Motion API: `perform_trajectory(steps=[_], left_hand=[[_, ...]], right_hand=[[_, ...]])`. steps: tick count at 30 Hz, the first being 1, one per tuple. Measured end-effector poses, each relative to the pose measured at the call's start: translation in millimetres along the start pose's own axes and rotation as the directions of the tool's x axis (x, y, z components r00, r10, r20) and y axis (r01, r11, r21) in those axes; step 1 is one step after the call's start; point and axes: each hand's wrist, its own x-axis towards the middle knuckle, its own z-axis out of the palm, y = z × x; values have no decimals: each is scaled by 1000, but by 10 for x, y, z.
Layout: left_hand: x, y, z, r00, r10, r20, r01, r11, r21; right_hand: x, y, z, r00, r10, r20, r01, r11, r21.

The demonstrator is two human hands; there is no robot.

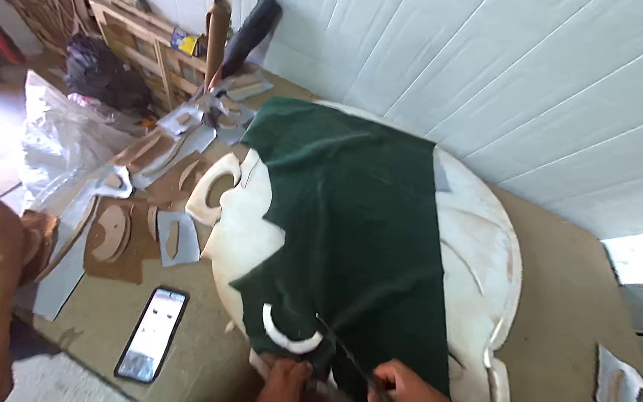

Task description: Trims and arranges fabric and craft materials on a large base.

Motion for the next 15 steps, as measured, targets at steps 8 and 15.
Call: perform_trajectory(steps=[8, 15], left_hand=[[-2, 64, -10, 999, -23, 32, 24, 1000, -12], [16, 85, -40, 996, -59, 65, 60, 998, -15]], right_hand=[[350, -263, -187, 987, 50, 152, -51, 999, 4], [305, -167, -329, 990, 64, 128, -64, 998, -8]])
